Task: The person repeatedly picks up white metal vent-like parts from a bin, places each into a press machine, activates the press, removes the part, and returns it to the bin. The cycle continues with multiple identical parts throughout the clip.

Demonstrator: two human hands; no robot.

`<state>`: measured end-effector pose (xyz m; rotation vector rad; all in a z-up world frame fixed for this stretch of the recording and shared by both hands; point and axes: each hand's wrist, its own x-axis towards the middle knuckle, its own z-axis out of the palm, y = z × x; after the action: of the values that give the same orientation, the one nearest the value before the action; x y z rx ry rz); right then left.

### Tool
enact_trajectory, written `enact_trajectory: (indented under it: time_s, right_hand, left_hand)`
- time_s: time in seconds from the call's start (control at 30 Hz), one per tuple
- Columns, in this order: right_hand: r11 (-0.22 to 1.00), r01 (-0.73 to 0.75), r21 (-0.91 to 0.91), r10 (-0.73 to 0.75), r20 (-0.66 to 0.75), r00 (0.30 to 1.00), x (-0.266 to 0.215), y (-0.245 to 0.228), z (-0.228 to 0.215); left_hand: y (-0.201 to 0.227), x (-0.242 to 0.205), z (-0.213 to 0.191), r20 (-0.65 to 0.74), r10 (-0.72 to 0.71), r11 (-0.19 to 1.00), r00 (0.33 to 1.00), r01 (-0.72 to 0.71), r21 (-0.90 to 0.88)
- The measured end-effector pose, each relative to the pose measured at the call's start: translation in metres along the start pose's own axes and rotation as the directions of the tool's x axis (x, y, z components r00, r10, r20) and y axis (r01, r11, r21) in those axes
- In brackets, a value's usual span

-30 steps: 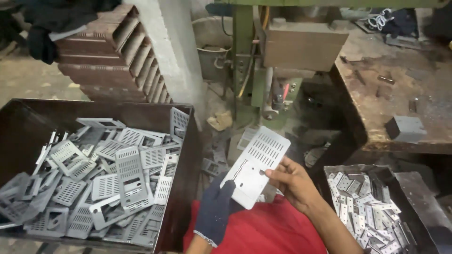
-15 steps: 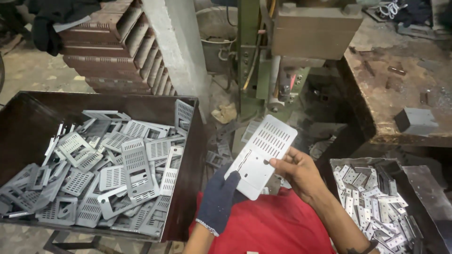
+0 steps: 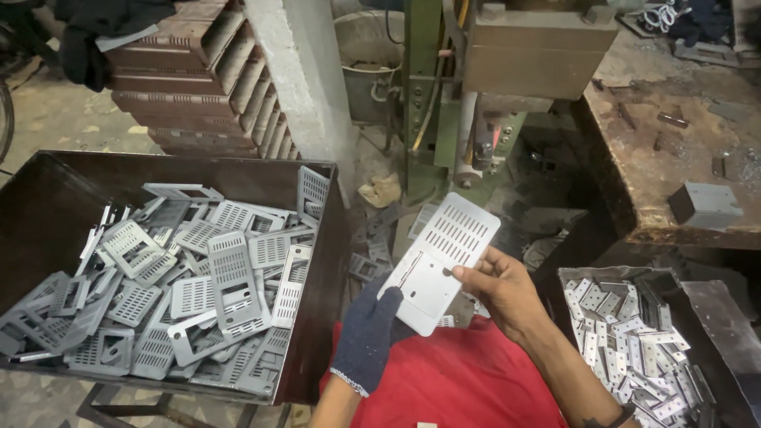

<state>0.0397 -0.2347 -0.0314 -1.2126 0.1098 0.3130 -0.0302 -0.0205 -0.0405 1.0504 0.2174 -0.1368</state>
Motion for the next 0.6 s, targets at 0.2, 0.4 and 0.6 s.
enact_trajectory:
  time_s: [0.2, 0.4, 0.6]
  right_hand:
    - [1.000, 0.027, 0.013, -0.027, 0.021, 0.999, 0.004, 0.009, -0.004]
    - [0.999, 0.039, 0.011, -0.039, 0.020, 0.999, 0.001, 0.006, 0.003]
    - [0.999, 0.049, -0.024, -0.049, -0.005, 0.999, 0.002, 0.005, 0.004]
  left_hand:
    - [-0.006, 0.003, -0.003, -0.018, 0.006, 1.000, 1.000, -0.006, -0.001]
    - [-0.011, 0.005, -0.005, -0.069, 0.112, 0.983, 0.991, -0.100, 0.156]
    - [0.001, 0.002, 0.001, -0.085, 0.264, 0.838, 0.961, -0.185, 0.513]
